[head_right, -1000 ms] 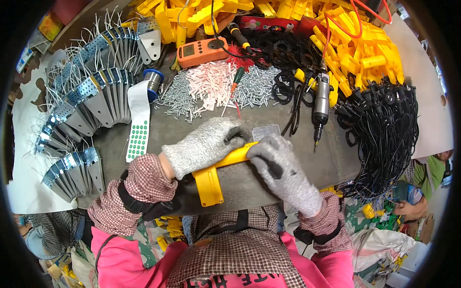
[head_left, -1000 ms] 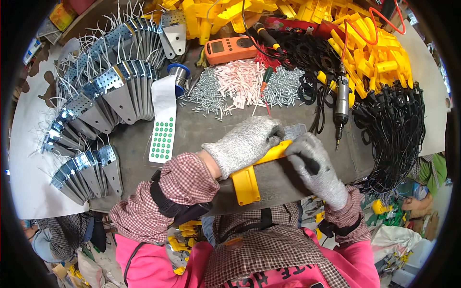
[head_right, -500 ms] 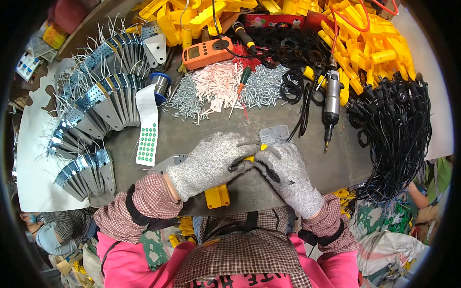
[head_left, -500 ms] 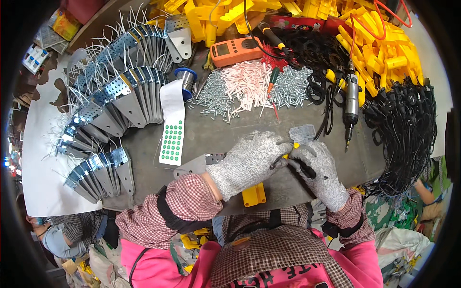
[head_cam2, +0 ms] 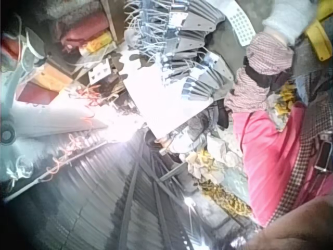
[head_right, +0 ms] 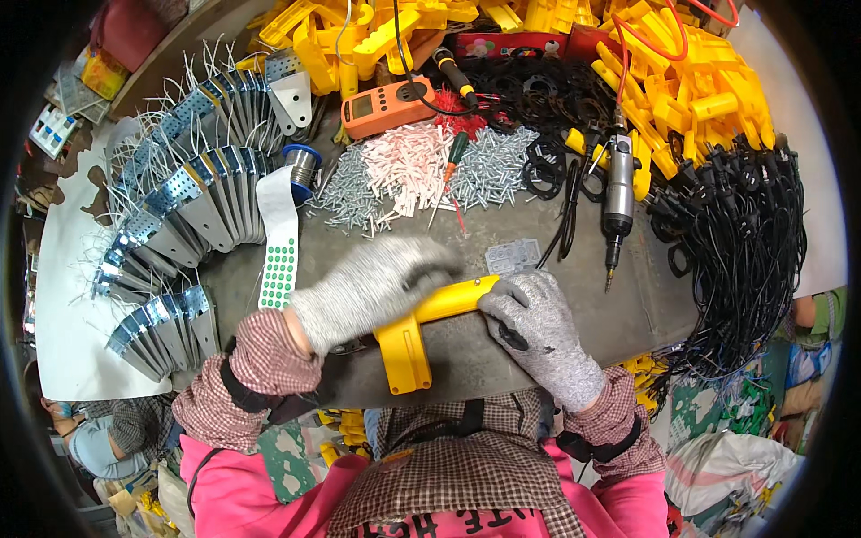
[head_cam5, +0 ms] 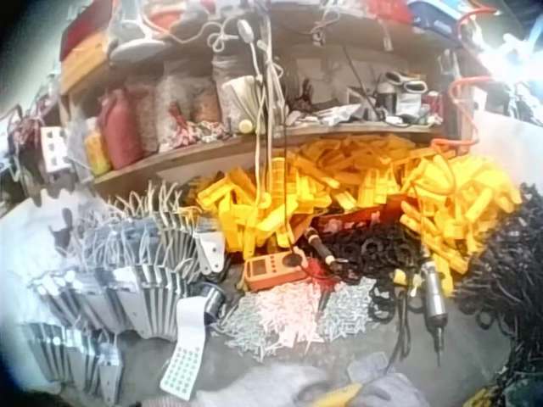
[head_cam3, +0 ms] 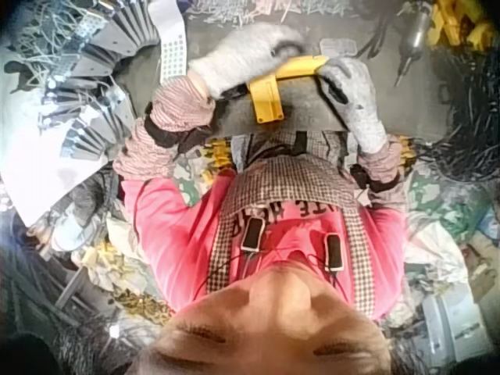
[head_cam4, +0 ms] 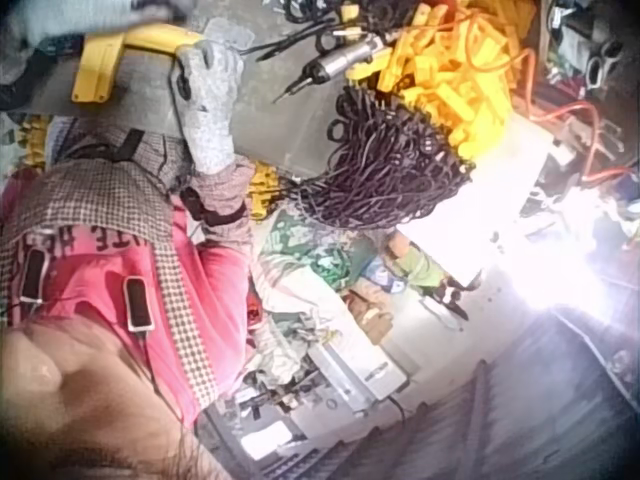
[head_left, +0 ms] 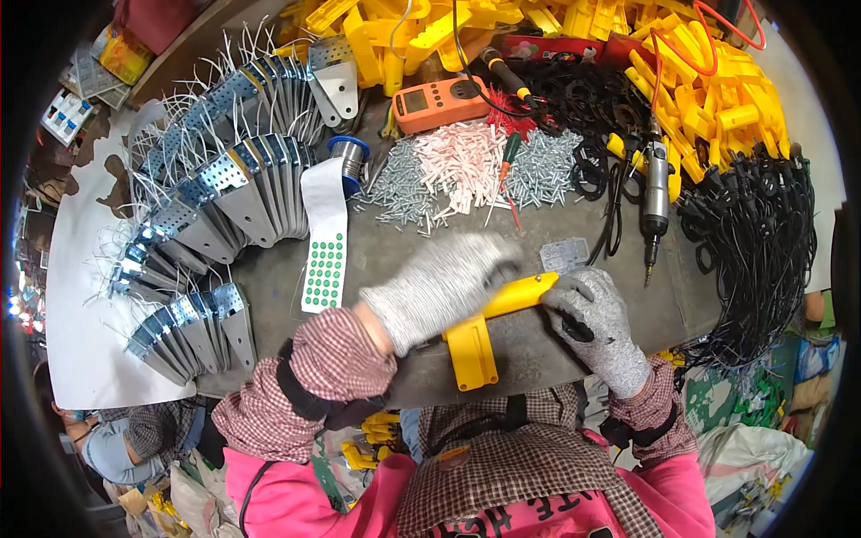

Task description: Assemble electronic components by soldering wires and securing housings.

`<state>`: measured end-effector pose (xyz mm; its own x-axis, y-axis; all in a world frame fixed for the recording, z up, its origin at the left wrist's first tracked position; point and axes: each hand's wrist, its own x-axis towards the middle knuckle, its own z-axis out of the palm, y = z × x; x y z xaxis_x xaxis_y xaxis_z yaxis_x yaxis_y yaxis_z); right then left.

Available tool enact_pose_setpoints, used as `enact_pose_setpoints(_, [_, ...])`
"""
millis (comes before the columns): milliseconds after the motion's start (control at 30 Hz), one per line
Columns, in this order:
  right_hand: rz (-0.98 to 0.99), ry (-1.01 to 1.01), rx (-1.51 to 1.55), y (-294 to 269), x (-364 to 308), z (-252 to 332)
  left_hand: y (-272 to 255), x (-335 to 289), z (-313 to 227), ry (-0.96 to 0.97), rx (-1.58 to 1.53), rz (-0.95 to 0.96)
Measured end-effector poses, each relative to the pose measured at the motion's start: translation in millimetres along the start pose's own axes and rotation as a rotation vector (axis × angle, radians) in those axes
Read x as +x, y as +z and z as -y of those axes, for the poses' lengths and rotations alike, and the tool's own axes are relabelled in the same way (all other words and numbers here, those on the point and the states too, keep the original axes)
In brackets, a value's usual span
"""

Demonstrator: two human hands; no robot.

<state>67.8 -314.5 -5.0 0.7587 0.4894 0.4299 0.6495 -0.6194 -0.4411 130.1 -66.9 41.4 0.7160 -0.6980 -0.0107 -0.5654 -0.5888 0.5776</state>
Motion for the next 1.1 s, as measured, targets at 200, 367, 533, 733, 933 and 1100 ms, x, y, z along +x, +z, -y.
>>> enact_pose_setpoints(200, [-0.031, -0.109, -0.07, 4.2, 3.8, -3.6, -11.2, 6.3, 49.9, 0.043, 0.66, 0.025])
enact_pose_setpoints(367, [-0.14, -0.081, -0.016, 12.9, -2.6, -11.2, -21.8, 8.7, 54.5, -0.067, 0.663, 0.09])
enact_pose_setpoints(533, [-0.109, -0.088, -0.036, 12.8, 0.2, -9.5, -18.0, -32.4, 37.5, -0.294, -0.714, -0.14])
enact_pose_setpoints(733, [-0.035, -0.001, -0.05, 9.1, 16.3, 5.6, -12.9, -59.1, 35.8, -0.257, -0.743, -0.062])
enact_pose_setpoints(933, [-0.019, 0.002, -0.079, 6.3, 8.8, -0.6, -15.8, -71.6, 24.6, -0.198, -0.726, -0.087])
enact_pose_setpoints(1100, [-0.083, -0.054, -0.196, 8.2, 4.6, -0.1, -0.5, -50.7, -0.7, 0.034, -0.04, -0.153])
